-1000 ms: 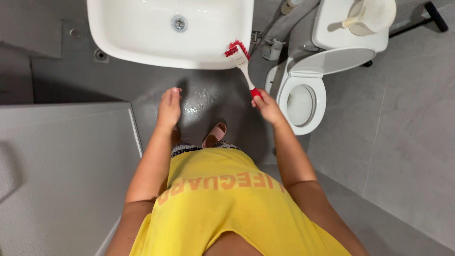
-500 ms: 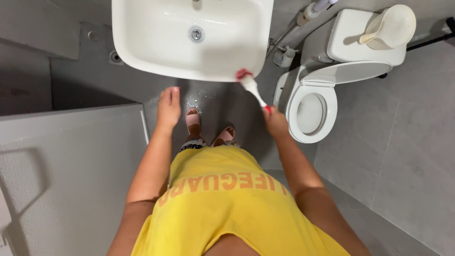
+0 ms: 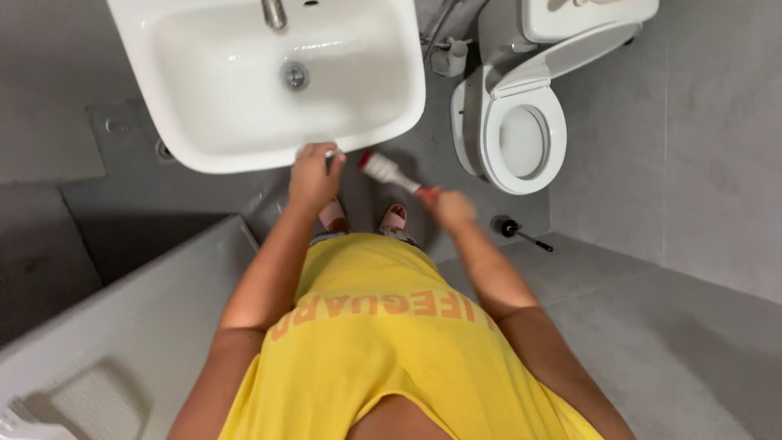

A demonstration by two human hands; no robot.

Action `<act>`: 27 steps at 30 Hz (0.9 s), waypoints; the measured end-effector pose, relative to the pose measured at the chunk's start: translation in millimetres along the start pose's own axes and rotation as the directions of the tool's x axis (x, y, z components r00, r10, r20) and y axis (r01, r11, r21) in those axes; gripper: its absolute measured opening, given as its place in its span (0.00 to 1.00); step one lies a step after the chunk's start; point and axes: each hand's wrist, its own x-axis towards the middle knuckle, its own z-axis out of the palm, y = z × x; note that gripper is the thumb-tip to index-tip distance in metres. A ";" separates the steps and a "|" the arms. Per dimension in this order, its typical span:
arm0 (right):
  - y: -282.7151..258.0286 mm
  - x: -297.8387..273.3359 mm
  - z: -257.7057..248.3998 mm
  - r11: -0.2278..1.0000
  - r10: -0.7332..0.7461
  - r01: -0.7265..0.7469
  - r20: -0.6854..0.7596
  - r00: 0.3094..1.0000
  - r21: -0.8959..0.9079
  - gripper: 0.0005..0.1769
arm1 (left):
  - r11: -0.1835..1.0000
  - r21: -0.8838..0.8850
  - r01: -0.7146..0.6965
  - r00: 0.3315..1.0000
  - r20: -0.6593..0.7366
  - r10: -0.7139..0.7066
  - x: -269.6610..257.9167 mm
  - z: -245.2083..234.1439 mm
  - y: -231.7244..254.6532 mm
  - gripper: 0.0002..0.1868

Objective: The person scrubs a bathroom sink with a red brush, rinses it, and then pours a pink cleaning liquid into the toilet bowl. They also use a handheld bidet sprayer to rinse the toilet and floor area.

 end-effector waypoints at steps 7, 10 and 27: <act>52.8 -7.2 1.9 0.434 0.344 -0.221 0.067 0.937 0.873 0.33 | 0.996 0.073 -0.046 0.998 0.038 0.043 12.6 -7.8 -5.5 0.15; 35.0 -18.3 -12.6 0.633 0.299 -0.134 -0.081 0.951 0.763 0.25 | 0.995 0.079 -0.061 0.992 0.112 0.052 19.5 3.2 10.8 0.17; -28.3 67.4 -89.5 0.860 -0.120 0.230 -0.256 0.959 0.456 0.26 | 0.955 0.295 -0.031 0.979 0.202 -0.031 35.9 52.8 46.4 0.24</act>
